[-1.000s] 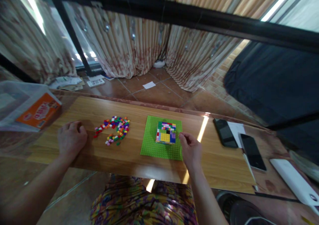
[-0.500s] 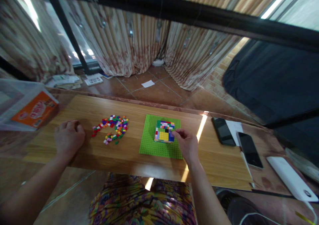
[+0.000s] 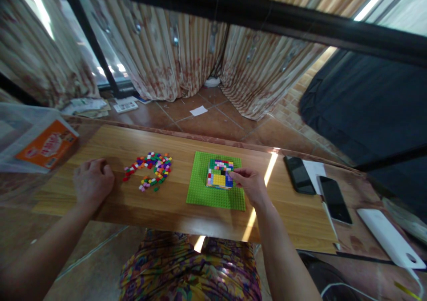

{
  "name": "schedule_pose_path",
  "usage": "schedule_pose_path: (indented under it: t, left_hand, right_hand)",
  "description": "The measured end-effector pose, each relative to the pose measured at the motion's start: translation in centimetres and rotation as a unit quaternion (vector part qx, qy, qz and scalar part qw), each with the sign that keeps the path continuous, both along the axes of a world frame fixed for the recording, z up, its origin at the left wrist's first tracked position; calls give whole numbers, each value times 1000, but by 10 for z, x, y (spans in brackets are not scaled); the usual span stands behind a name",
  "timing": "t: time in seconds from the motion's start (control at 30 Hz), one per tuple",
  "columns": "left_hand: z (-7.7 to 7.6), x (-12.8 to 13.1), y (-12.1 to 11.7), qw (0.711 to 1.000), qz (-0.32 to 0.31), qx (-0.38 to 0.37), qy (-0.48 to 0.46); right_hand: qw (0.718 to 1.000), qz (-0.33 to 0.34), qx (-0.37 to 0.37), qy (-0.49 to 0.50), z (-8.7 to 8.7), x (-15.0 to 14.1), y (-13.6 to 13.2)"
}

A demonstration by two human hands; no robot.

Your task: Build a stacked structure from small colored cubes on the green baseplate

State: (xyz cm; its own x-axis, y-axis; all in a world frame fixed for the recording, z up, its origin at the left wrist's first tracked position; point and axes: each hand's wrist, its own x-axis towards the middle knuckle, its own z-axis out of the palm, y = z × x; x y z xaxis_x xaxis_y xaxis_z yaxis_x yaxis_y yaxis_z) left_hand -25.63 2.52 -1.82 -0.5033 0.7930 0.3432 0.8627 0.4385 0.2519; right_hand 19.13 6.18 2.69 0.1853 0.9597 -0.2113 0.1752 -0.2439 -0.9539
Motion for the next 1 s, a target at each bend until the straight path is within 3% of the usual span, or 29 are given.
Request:
schedule_pose_path:
  t: [0.23,0.4,0.63,0.87,1.0]
  left_hand:
    - [-1,0,1,1000,3,6,-12]
    - [2,1,0,1000,-2,2,3]
    - [-2,-1,1,1000,-4,12,-6]
    - [1,1,0,1000,-1,2,-10]
    - [2,2,0,1000,0,-3,6]
  right_hand:
    - [999,-1,-26,27,3,-4,0]
    - [999,2,-3,44,-4,-1,-5]
    - [996,-59,44,57,-8,10,-12]
    - [999,-27,39,3,-5,-7,-14]
    - [999,-43,26,17,-10,-11,-11]
